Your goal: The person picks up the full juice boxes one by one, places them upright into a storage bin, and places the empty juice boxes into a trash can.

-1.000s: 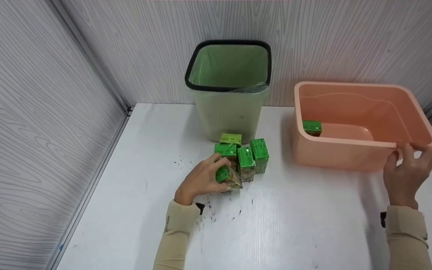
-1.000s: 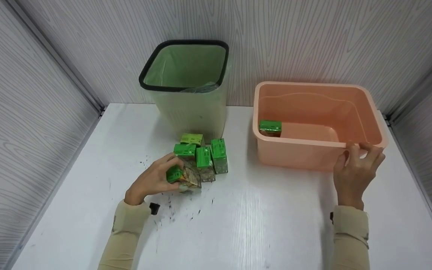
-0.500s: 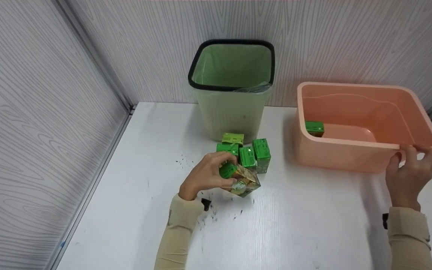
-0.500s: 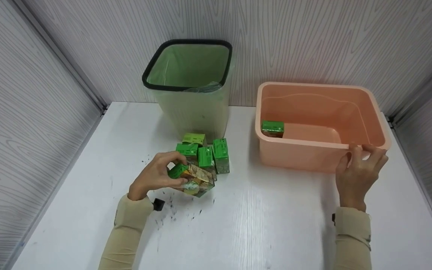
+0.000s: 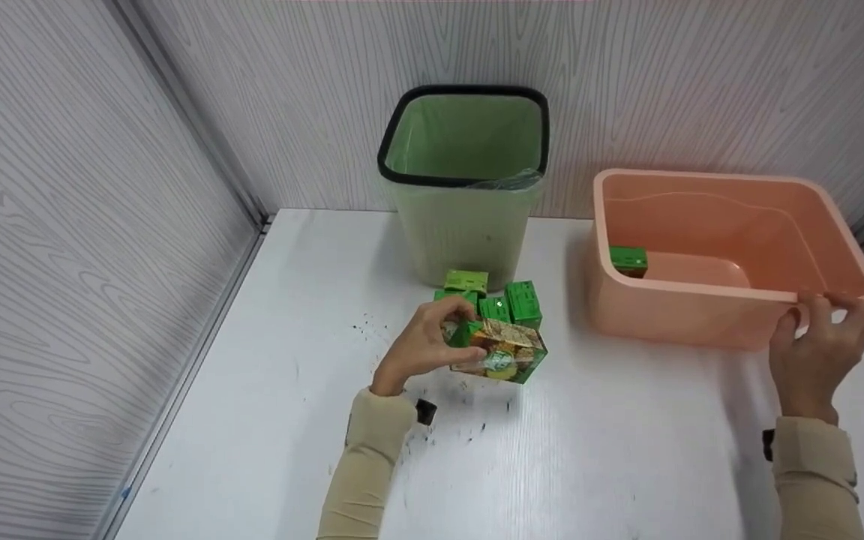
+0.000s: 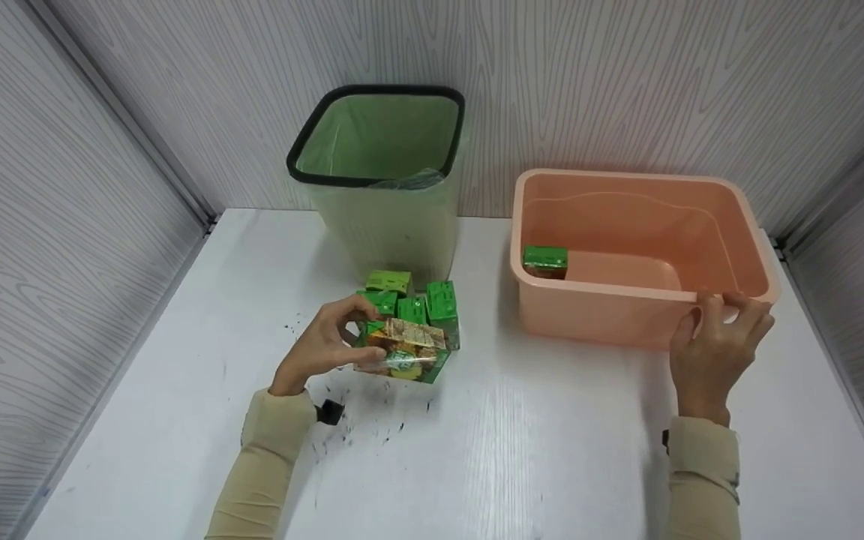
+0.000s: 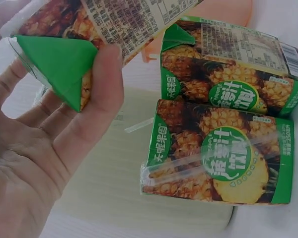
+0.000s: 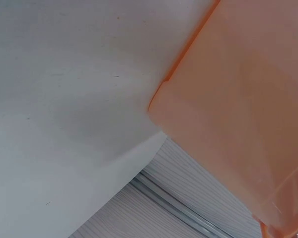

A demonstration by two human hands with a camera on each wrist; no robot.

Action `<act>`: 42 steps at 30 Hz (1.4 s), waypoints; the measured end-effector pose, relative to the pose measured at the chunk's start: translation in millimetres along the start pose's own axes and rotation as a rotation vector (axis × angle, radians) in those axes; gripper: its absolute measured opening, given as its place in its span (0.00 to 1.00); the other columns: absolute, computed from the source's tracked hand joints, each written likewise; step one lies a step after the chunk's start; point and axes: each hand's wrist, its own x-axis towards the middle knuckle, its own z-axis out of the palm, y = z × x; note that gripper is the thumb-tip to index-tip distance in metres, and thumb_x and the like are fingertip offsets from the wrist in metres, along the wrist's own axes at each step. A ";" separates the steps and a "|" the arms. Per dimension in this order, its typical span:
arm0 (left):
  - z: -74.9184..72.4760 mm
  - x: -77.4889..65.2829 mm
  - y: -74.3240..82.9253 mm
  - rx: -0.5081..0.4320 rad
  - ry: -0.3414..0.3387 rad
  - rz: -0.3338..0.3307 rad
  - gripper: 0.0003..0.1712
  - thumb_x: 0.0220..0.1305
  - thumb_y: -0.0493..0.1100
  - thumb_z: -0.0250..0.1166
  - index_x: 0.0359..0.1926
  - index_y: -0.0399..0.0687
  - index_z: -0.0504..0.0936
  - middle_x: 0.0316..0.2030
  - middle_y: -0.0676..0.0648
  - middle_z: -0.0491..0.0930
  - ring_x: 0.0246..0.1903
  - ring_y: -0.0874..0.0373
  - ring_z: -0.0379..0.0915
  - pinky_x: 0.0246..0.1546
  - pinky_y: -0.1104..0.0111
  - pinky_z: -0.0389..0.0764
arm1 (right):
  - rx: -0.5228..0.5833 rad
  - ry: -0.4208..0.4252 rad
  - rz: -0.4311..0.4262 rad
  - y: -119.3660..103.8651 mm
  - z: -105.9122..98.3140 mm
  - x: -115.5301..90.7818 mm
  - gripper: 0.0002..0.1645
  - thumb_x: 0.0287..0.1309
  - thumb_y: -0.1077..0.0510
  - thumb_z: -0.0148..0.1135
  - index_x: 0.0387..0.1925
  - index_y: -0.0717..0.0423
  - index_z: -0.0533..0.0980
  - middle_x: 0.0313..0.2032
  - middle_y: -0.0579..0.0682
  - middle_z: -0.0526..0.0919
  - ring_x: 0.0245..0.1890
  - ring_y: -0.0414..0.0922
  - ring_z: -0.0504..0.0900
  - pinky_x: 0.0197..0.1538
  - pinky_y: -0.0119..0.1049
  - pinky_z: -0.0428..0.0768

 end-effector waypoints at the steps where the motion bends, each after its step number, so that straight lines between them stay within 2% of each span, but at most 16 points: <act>1: 1.4 0.6 -0.2 -0.009 -0.001 0.003 0.20 0.53 0.35 0.78 0.44 0.36 0.79 0.38 0.43 0.79 0.38 0.55 0.73 0.44 0.58 0.78 | -0.003 -0.001 0.003 0.3 -0.6 -0.7 0.10 0.70 0.67 0.52 0.42 0.73 0.77 0.48 0.72 0.70 0.53 0.70 0.69 0.59 0.59 0.71; 7: 9.8 6.1 -2.5 -0.062 0.018 0.026 0.18 0.55 0.33 0.77 0.42 0.36 0.77 0.37 0.42 0.77 0.35 0.53 0.69 0.40 0.57 0.75 | -0.016 -0.011 0.004 1.3 -2.7 -0.6 0.10 0.70 0.68 0.52 0.43 0.73 0.77 0.48 0.73 0.71 0.53 0.70 0.69 0.56 0.63 0.73; 12: 18.0 8.9 -3.6 -0.054 0.050 0.019 0.18 0.56 0.33 0.76 0.42 0.38 0.75 0.37 0.42 0.74 0.32 0.53 0.64 0.36 0.58 0.71 | -0.016 -0.017 -0.004 2.7 -3.5 -0.4 0.10 0.69 0.68 0.52 0.42 0.73 0.77 0.49 0.73 0.71 0.53 0.70 0.69 0.57 0.63 0.73; 16: 23.4 8.0 -7.2 -0.043 0.068 -0.001 0.18 0.58 0.34 0.75 0.44 0.37 0.74 0.39 0.43 0.74 0.33 0.55 0.64 0.37 0.60 0.72 | -0.006 -0.008 0.009 2.1 -3.1 -2.2 0.10 0.69 0.68 0.52 0.43 0.74 0.77 0.48 0.73 0.71 0.53 0.70 0.69 0.59 0.61 0.71; 19: 23.7 8.7 -8.4 -0.028 0.082 0.005 0.17 0.59 0.34 0.74 0.46 0.36 0.78 0.42 0.43 0.75 0.39 0.54 0.68 0.46 0.59 0.73 | 0.006 -0.007 0.014 1.1 -2.3 -3.8 0.10 0.70 0.68 0.53 0.43 0.74 0.77 0.48 0.73 0.71 0.53 0.70 0.68 0.61 0.59 0.70; 23: 22.9 14.7 -5.4 -0.019 0.077 -0.003 0.17 0.61 0.35 0.71 0.51 0.38 0.84 0.43 0.44 0.74 0.47 0.51 0.67 0.56 0.55 0.67 | 0.014 -0.002 0.014 2.0 0.1 -2.2 0.12 0.71 0.66 0.53 0.43 0.75 0.77 0.48 0.73 0.71 0.53 0.70 0.69 0.62 0.58 0.69; 29: 27.6 22.4 -1.7 -0.023 0.100 -0.066 0.16 0.60 0.36 0.71 0.49 0.39 0.82 0.46 0.45 0.73 0.50 0.51 0.66 0.60 0.55 0.67 | 0.028 0.023 0.002 2.7 3.2 -0.9 0.12 0.72 0.66 0.53 0.42 0.74 0.78 0.48 0.73 0.71 0.52 0.70 0.69 0.61 0.58 0.70; 32: 29.6 22.6 -2.3 -0.019 0.122 -0.070 0.15 0.59 0.35 0.71 0.46 0.38 0.78 0.46 0.43 0.72 0.49 0.50 0.67 0.57 0.57 0.70 | 0.036 0.011 -0.012 -0.2 4.5 -1.7 0.11 0.71 0.66 0.54 0.42 0.74 0.78 0.47 0.73 0.71 0.51 0.71 0.69 0.58 0.60 0.70; 36: 31.9 24.8 -3.3 -0.008 0.136 -0.031 0.15 0.56 0.32 0.69 0.42 0.37 0.73 0.45 0.42 0.71 0.47 0.50 0.66 0.51 0.62 0.73 | 0.050 -0.011 -0.022 -3.5 5.4 -1.6 0.11 0.70 0.66 0.54 0.42 0.74 0.77 0.46 0.74 0.71 0.51 0.72 0.68 0.59 0.61 0.69; 42: 34.6 38.9 -0.2 -0.006 0.134 0.037 0.17 0.54 0.28 0.68 0.38 0.41 0.68 0.41 0.45 0.66 0.44 0.51 0.64 0.47 0.64 0.70 | 0.062 -0.005 -0.027 -2.3 4.6 1.2 0.10 0.69 0.67 0.53 0.40 0.75 0.75 0.46 0.75 0.71 0.51 0.72 0.68 0.62 0.61 0.65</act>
